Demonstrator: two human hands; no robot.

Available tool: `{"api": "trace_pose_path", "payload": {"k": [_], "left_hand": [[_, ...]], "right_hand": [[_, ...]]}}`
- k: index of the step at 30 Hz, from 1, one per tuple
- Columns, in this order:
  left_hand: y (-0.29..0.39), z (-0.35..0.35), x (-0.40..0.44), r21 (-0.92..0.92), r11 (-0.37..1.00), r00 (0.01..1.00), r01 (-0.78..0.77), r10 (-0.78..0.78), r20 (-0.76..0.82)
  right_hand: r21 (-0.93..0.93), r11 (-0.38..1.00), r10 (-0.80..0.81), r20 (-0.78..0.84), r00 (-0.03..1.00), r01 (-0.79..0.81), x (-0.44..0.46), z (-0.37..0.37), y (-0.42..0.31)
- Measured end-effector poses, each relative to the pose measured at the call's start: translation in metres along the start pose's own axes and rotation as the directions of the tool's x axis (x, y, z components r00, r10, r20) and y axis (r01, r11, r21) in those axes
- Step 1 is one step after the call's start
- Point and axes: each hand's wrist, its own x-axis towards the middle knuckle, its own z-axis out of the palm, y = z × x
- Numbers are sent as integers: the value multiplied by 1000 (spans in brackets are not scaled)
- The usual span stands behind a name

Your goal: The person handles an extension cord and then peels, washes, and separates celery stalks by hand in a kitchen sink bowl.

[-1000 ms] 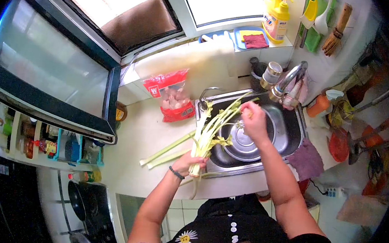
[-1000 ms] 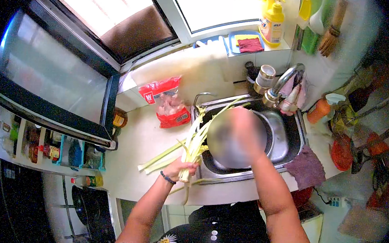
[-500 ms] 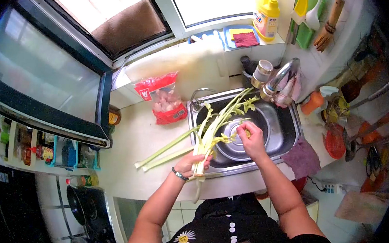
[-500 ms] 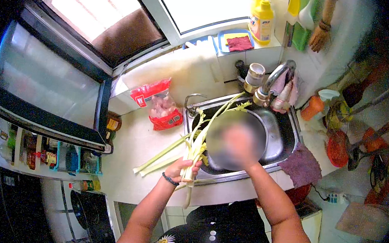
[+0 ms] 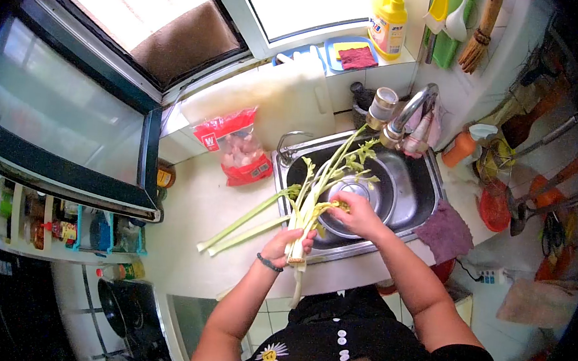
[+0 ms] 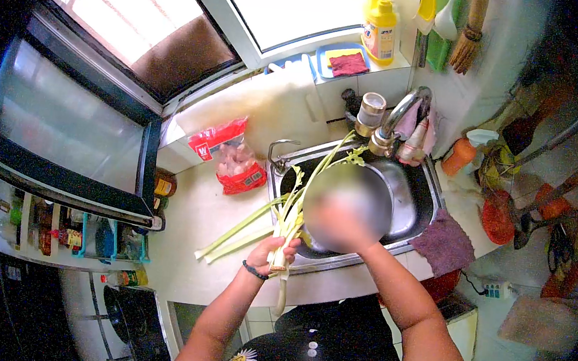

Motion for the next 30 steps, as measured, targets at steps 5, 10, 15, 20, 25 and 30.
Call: {"api": "trace_pose_path", "payload": {"k": [5, 10, 15, 20, 25, 30], "left_hand": [[-2, 1, 1, -173, 985, 1000, 4, 1, 31], [-5, -5, 5, -191, 981, 1000, 0, 5, 25], [-4, -6, 6, -173, 985, 1000, 0, -1, -6], [-1, 0, 5, -339, 941, 996, 10, 20, 86], [-2, 6, 5, -389, 921, 994, 17, 28, 110], [-3, 7, 8, -404, 915, 988, 21, 42, 147]], "right_hand": [[573, 807, 112, 86, 990, -141, 1, 14, 8], [298, 949, -32, -227, 973, 101, 6, 26, 2], [235, 971, 75, -135, 988, -42, 9, -1, -32], [447, 886, -1, -262, 965, 122, 15, -6, -45], [588, 809, 23, -40, 999, 5, 16, -3, -24], [800, 587, 148, 44, 988, -124, 18, -2, -27]]}}
